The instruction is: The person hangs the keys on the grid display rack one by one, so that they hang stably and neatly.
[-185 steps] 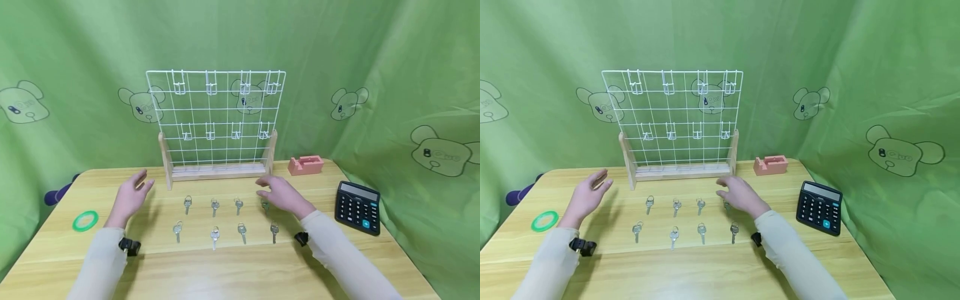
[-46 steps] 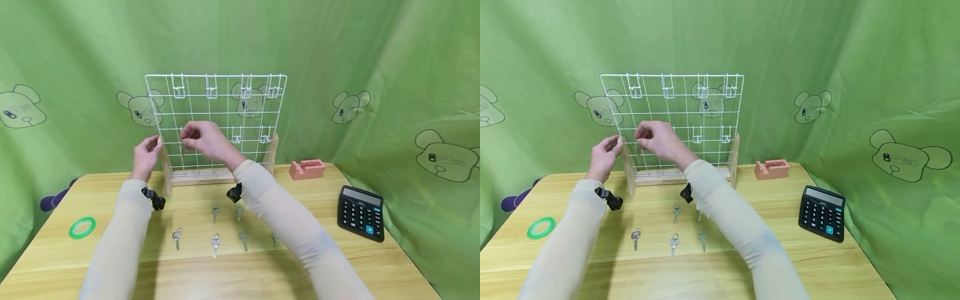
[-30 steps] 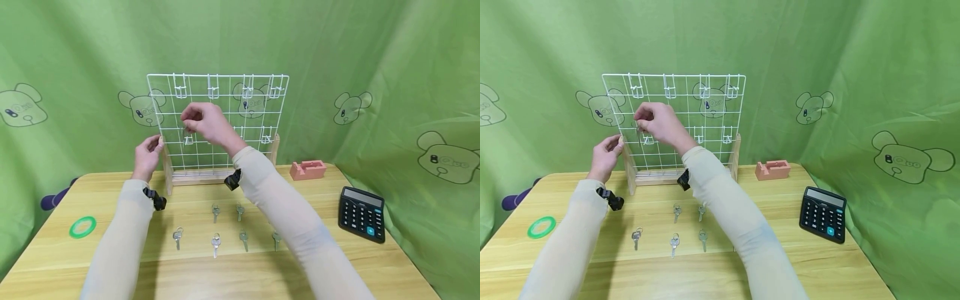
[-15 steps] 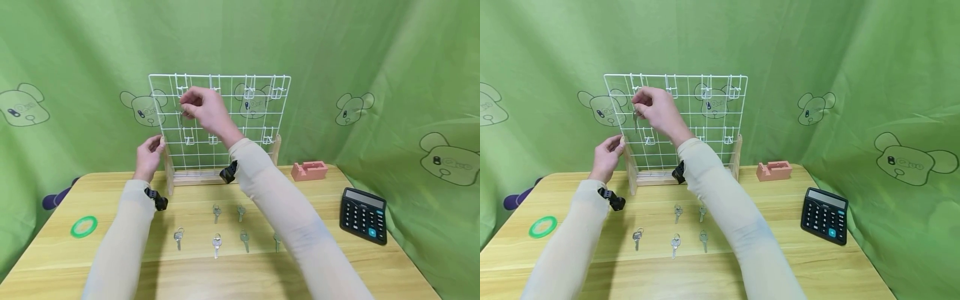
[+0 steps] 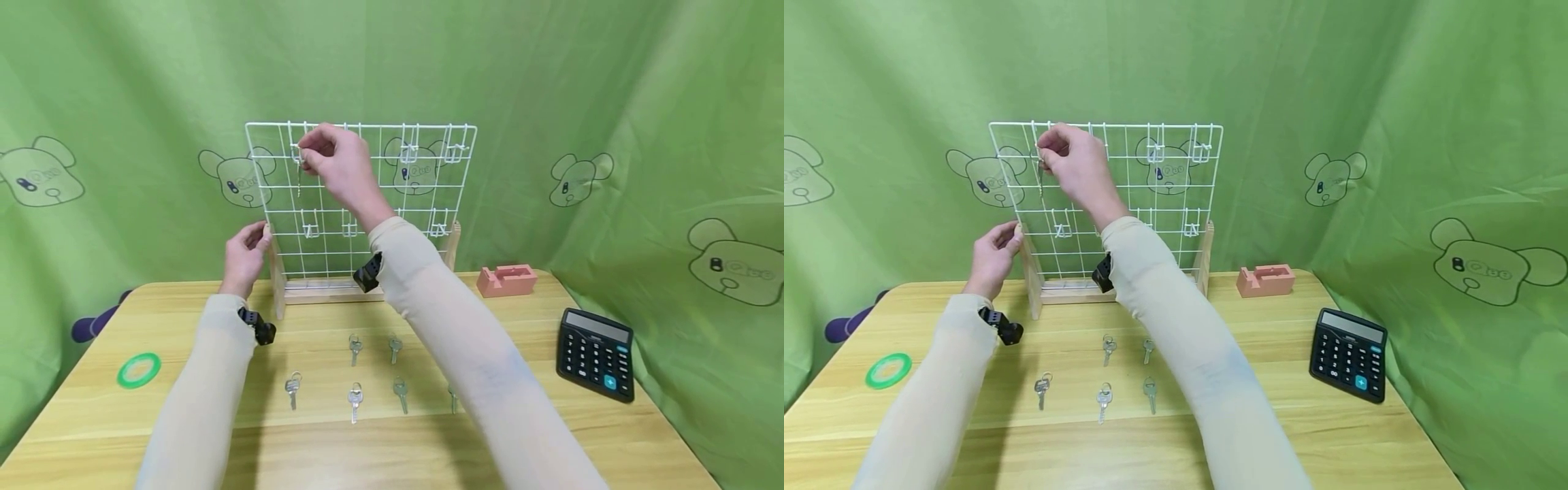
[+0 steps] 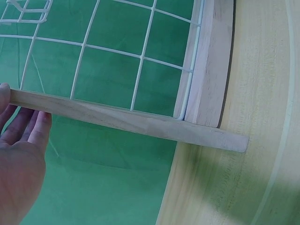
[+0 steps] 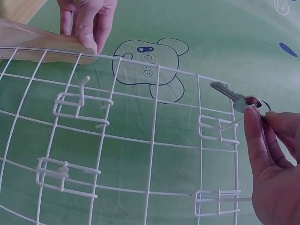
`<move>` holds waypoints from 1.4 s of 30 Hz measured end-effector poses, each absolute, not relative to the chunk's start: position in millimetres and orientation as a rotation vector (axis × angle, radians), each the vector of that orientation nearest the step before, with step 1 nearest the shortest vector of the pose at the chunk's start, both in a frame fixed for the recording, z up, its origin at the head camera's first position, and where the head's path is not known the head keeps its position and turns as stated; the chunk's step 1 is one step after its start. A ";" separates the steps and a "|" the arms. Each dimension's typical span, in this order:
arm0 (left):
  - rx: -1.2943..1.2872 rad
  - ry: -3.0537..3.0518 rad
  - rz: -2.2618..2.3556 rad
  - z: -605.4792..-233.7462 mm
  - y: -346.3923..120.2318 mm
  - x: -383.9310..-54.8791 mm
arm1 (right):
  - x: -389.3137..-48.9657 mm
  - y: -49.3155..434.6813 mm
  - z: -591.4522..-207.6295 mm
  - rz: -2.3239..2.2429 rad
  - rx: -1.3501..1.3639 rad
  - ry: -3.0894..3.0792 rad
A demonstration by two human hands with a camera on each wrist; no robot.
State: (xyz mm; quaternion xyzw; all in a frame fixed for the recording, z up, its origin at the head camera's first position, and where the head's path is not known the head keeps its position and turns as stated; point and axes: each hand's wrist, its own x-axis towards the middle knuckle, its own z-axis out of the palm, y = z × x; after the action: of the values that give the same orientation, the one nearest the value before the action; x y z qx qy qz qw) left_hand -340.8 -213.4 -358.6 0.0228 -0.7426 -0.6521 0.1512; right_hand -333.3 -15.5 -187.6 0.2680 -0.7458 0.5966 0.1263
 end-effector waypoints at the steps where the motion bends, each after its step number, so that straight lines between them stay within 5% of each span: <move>1: 0.065 -2.133 -1.870 -358.8 -213.2 -341.1 | -333.7 -16.0 -187.0 1.743 0.773 -2.166; 27: 0.068 -2.144 -1.857 -359.2 -210.9 -342.4 | -345.3 -22.7 -191.8 1.568 0.594 -2.304; 42: 0.055 -2.136 -1.845 -363.1 -213.2 -341.9 | -319.1 9.7 -240.9 1.177 0.902 -2.498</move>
State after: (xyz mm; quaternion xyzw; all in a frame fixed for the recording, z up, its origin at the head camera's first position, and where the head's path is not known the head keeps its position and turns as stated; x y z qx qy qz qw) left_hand -341.9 -213.2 -363.1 0.0191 -0.7471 -0.6453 0.1584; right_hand -319.1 9.7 -240.9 0.3083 -0.8539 0.4023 0.1180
